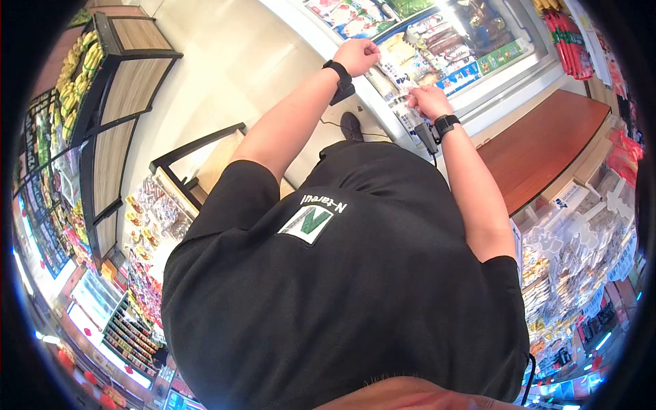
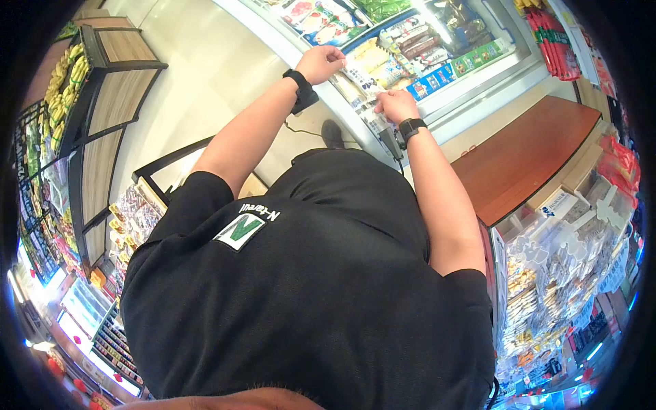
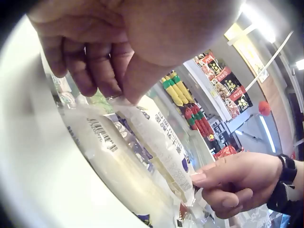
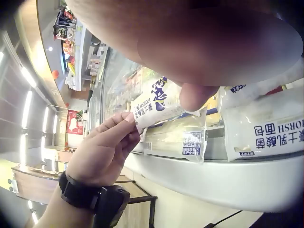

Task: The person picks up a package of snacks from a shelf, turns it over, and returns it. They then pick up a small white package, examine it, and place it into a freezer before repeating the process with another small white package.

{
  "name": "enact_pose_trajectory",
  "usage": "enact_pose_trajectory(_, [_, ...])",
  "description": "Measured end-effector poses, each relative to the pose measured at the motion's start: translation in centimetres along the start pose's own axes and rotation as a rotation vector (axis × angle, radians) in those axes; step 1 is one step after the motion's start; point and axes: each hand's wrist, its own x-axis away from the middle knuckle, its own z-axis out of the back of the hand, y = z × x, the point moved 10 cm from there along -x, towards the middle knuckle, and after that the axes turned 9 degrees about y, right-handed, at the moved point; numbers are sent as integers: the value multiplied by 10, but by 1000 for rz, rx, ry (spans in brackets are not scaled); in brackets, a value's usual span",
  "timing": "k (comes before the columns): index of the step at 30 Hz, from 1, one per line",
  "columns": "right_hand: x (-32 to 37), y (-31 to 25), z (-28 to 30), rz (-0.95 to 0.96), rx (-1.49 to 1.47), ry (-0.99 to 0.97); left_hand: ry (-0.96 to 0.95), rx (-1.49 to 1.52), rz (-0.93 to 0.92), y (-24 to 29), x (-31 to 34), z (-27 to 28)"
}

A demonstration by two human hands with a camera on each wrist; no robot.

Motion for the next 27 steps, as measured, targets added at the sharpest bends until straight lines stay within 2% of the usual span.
enact_pose_trajectory(7, [16, -10, -1, -67, 86, -4, -12, -79, -53, -3, 0, -4])
enact_pose_trajectory(9, [8, -3, -6, -44, 51, 3, -9, -138, -86, -1, 0, -4])
enact_pose_trajectory(14, [5, 8, -11, -142, -92, -47, -26, -102, -44, -4, 0, -3])
enact_pose_trajectory(17, [21, 4, 0, -117, -184, -7, -11, -45, -74, -4, 1, 0])
enact_pose_trajectory(19, [44, -6, 17, -59, -150, 50, 86, 0, -140, 0, 2, 12])
enact_pose_trajectory(21, [56, 8, 37, -30, -215, 138, 70, 33, -129, 2, 10, 17])
enact_pose_trajectory(23, [81, 9, 54, -4, -317, 150, 210, 213, -92, 3, 22, 38])
enact_pose_trajectory(25, [101, 19, 68, 25, -399, 169, 215, 244, -94, -1, 30, 40])
enact_pose_trajectory(27, [113, 42, 78, -26, -428, 197, 171, 346, -45, -4, 45, 42])
